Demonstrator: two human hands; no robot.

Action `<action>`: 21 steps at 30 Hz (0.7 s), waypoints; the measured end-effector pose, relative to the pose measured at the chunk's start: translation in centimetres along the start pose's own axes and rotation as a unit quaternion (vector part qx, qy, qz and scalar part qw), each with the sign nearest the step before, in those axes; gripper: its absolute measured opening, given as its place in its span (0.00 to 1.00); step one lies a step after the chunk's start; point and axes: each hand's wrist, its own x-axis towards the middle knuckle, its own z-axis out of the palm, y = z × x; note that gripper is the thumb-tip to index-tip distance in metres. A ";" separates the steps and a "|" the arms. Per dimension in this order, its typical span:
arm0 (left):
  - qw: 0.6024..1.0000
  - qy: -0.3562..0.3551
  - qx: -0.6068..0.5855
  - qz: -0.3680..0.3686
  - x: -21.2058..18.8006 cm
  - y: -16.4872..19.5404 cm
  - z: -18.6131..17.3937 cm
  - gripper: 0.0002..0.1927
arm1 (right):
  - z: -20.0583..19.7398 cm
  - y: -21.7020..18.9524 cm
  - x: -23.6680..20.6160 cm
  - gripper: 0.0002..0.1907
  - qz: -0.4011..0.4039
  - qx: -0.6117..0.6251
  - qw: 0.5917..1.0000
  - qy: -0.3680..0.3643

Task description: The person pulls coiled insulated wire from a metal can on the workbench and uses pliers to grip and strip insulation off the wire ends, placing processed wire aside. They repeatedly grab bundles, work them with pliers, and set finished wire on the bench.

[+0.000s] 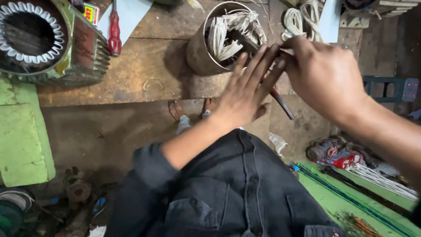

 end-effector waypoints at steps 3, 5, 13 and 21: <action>0.988 0.122 -0.091 0.022 1.8 -0.5 3.7 0.42 | -0.3 0.9 0.6 0.16 0.120 0.153 0.971 -0.137; 0.973 0.197 -0.100 0.063 2.4 -1.7 5.3 0.36 | -0.7 1.6 0.7 0.22 0.276 0.417 0.822 -0.275; 0.957 0.258 -0.038 0.130 2.5 -3.5 7.1 0.22 | 0.1 3.4 1.1 0.36 0.429 0.402 0.583 -0.562; 0.937 0.292 -0.025 0.193 2.0 -3.7 7.5 0.16 | 2.8 2.1 -2.2 0.38 0.487 0.485 0.507 -0.520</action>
